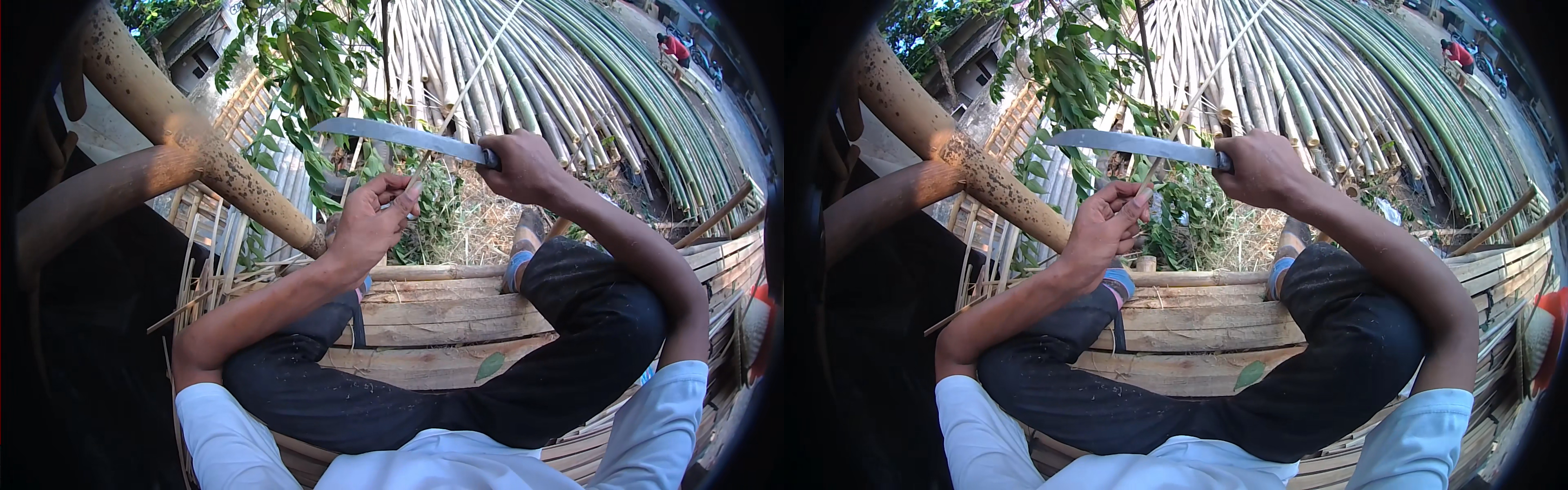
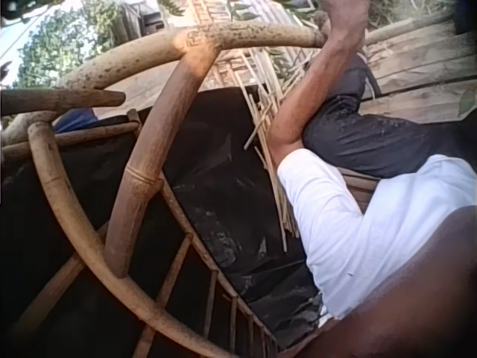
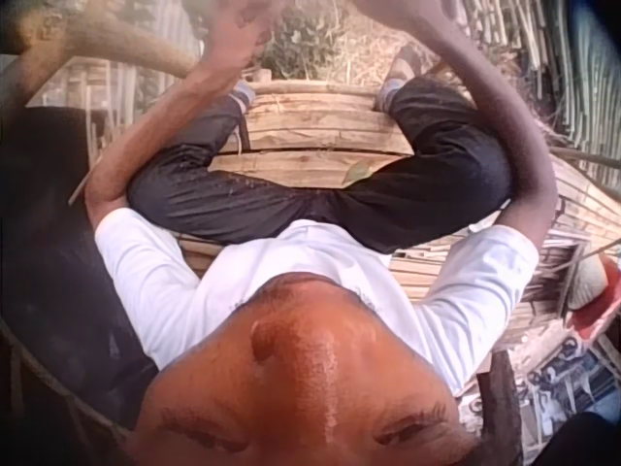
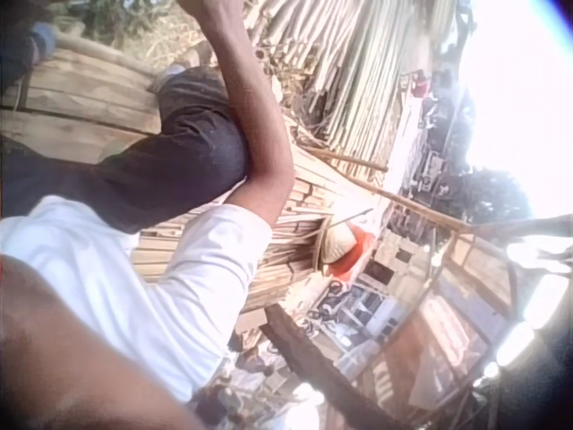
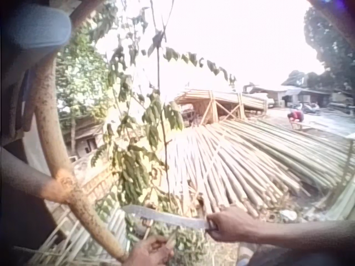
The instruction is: The person whittles and thins a bamboo stick using a machete while seated on a bamboo platform.
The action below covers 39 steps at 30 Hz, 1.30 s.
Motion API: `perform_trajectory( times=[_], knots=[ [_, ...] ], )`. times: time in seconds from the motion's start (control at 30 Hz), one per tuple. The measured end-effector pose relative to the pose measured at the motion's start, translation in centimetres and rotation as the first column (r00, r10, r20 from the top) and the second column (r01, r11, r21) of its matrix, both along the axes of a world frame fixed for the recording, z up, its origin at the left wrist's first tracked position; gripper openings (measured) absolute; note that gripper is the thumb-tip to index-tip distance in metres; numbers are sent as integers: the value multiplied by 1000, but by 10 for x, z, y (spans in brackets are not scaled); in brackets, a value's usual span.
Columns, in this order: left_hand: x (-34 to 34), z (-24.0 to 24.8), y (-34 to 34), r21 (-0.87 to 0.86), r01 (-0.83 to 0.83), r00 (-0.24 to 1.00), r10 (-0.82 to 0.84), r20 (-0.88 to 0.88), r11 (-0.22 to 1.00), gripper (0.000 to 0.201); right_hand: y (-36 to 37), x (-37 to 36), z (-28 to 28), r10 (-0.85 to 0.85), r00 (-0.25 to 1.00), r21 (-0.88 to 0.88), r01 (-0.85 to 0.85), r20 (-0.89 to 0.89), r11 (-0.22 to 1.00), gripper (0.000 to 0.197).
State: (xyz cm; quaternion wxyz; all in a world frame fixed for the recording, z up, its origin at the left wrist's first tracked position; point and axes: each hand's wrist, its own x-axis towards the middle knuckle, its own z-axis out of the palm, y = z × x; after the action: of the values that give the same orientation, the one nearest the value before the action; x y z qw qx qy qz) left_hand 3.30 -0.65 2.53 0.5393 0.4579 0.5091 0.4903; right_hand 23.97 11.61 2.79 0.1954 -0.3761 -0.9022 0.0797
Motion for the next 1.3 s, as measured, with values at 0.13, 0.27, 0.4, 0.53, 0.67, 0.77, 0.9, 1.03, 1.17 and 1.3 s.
perform_trajectory(
  times=[0.13, 0.27, 0.4, 0.53, 0.67, 0.77, 0.9, 1.03, 1.17, 1.3],
  knots=[
    [0, 3, -1, -14, -27, 997, 25, -79, 1000, 19, -19, -26, 14, 90, 987, 26, -95, 132, 995, 12],
    [-7, 1, -3, -18, 6, 995, -7, -99, 1000, 17, -22, -29, 20, 66, 979, 43, -76, 192, 996, 11],
    [-10, -4, -4, 53, -23, 998, 26, -57, 998, 19, -2, -17, 14, -28, 993, 82, 18, 116, 996, 11],
    [-13, -4, -4, 86, -21, 992, 32, -124, 996, 19, 5, -8, 13, -57, 994, 20, 55, 96, 998, 12],
    [-19, -6, -5, 58, -23, 996, 28, -81, 998, 19, 28, 6, 12, -258, 962, -85, 265, 93, 960, 20],
    [-17, -16, -4, 19, 13, 994, -11, -111, 1000, 20, 68, 49, -2, -486, 867, -348, 424, -112, 836, 27],
    [-14, -11, 0, -18, 1, 987, -4, -163, 1000, 21, 50, 43, -9, -436, 835, -466, 254, -337, 847, 24],
    [-12, -2, 2, -69, 53, 997, -56, -49, 996, 23, 3, 5, 13, 5, 1000, -4, -5, 19, 1000, 17],
    [-10, 1, 1, -52, 31, 994, -36, -106, 998, 26, -19, -23, 25, 58, 976, 45, -68, 209, 997, 10],
    [-11, -5, -1, 166, -19, 963, 63, -262, 986, 28, -18, -26, 27, 6, 968, 61, -22, 251, 998, 11]
  ],
)
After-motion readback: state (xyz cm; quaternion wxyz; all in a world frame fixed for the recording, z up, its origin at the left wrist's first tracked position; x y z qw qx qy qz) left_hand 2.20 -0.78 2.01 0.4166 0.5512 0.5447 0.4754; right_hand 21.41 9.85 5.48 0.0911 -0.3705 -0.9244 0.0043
